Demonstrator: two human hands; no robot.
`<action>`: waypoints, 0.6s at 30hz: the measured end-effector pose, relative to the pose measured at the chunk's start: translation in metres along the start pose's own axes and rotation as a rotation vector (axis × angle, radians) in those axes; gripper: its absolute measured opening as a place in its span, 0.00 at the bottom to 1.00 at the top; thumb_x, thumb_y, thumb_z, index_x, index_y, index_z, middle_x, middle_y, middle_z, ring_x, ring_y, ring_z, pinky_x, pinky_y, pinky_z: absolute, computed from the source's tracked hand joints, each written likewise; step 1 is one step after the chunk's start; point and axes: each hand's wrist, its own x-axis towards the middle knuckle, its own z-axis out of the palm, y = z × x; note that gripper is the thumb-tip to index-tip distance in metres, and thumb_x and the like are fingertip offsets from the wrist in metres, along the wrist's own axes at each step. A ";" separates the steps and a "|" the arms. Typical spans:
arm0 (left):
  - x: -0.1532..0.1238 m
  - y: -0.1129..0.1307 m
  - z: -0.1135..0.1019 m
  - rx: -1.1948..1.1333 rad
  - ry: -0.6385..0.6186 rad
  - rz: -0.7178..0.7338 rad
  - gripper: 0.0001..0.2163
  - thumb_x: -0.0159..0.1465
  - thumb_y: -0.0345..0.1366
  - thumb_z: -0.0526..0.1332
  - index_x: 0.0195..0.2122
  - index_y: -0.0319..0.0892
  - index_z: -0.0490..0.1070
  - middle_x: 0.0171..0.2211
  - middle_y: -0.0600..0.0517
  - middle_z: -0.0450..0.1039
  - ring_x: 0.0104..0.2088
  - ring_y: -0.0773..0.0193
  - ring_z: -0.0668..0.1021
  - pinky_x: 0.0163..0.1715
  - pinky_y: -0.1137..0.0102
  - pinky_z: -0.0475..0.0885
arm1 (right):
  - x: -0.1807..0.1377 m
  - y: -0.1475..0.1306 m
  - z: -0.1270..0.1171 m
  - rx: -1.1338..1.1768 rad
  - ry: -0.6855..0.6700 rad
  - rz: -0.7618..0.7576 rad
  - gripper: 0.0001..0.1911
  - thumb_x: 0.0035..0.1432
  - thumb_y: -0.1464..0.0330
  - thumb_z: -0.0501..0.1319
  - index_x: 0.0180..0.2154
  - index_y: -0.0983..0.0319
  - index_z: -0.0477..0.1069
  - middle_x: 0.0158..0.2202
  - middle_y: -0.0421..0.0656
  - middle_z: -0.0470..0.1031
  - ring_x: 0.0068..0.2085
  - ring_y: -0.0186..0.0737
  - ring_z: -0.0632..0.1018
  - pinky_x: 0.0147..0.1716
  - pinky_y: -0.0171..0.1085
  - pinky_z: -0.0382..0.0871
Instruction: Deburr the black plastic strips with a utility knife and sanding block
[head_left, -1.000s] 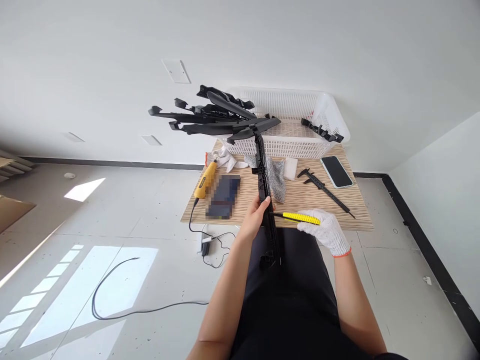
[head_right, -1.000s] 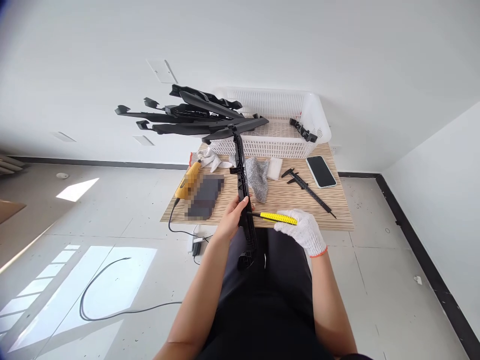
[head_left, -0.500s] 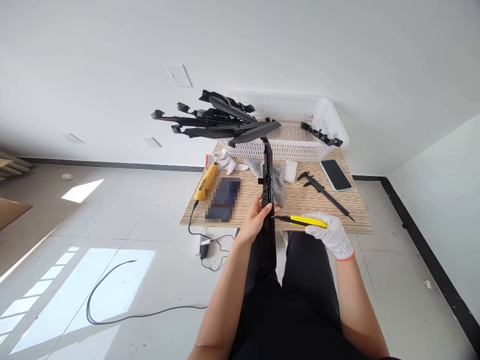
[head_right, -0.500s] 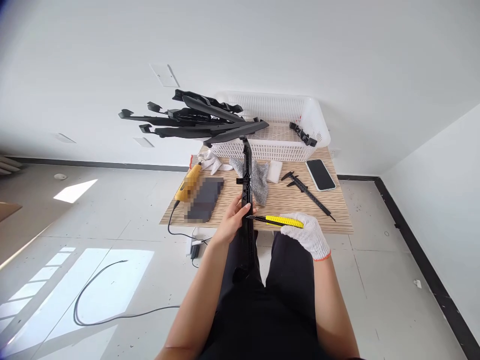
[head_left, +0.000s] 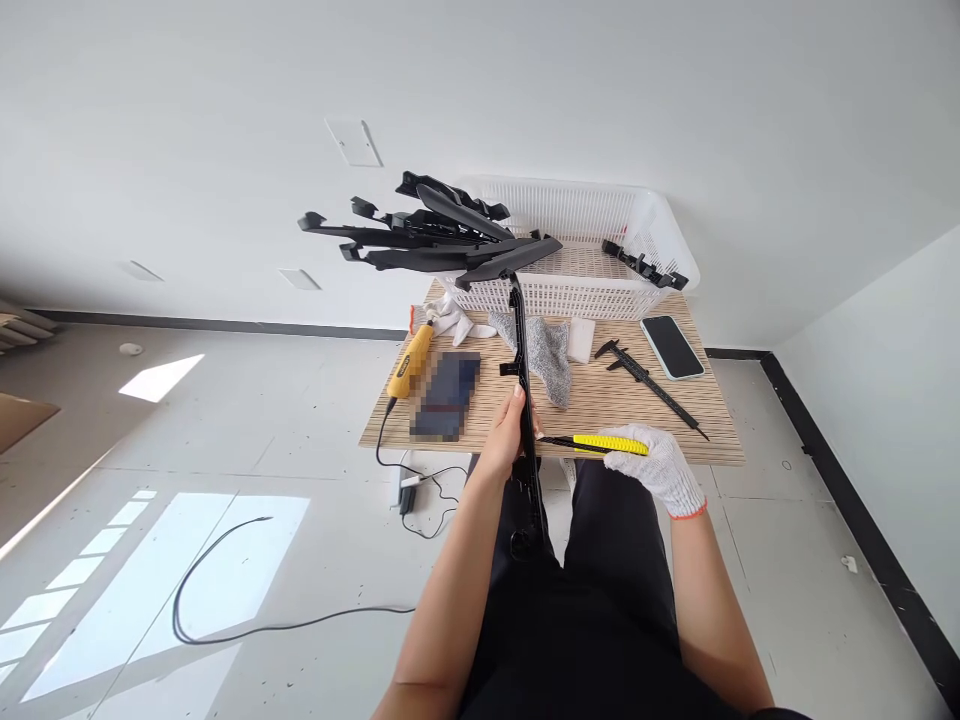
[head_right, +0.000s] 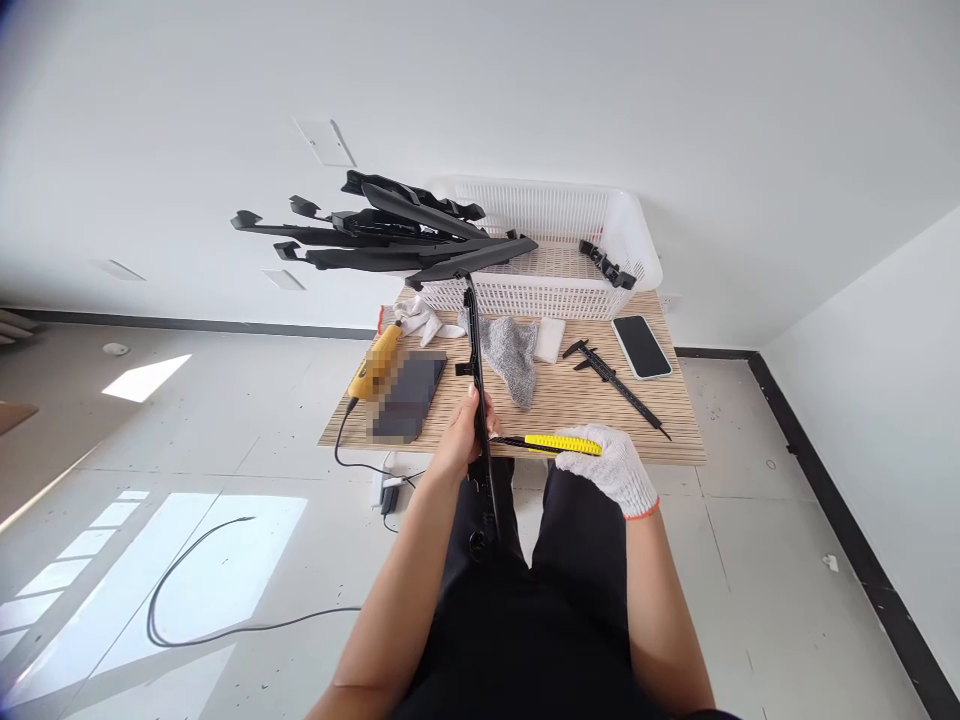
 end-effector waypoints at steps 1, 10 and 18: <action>0.000 0.000 0.000 -0.003 0.006 -0.017 0.23 0.60 0.62 0.60 0.34 0.44 0.68 0.19 0.58 0.66 0.21 0.69 0.72 0.19 0.75 0.62 | 0.000 -0.001 0.000 -0.011 0.001 -0.006 0.23 0.52 0.56 0.71 0.48 0.57 0.81 0.44 0.46 0.82 0.45 0.48 0.81 0.45 0.44 0.76; -0.003 0.002 0.003 -0.056 -0.023 -0.047 0.25 0.59 0.56 0.66 0.49 0.43 0.74 0.34 0.51 0.79 0.34 0.62 0.81 0.28 0.73 0.71 | 0.002 0.001 0.010 -0.127 0.190 -0.056 0.21 0.53 0.55 0.70 0.47 0.56 0.81 0.43 0.44 0.82 0.44 0.47 0.81 0.49 0.45 0.75; 0.001 -0.004 0.000 -0.060 -0.046 0.003 0.19 0.61 0.51 0.67 0.46 0.43 0.78 0.41 0.50 0.81 0.43 0.62 0.80 0.47 0.70 0.71 | 0.003 0.003 0.009 -0.096 0.225 -0.037 0.21 0.52 0.54 0.70 0.45 0.56 0.81 0.42 0.45 0.82 0.43 0.48 0.82 0.47 0.46 0.76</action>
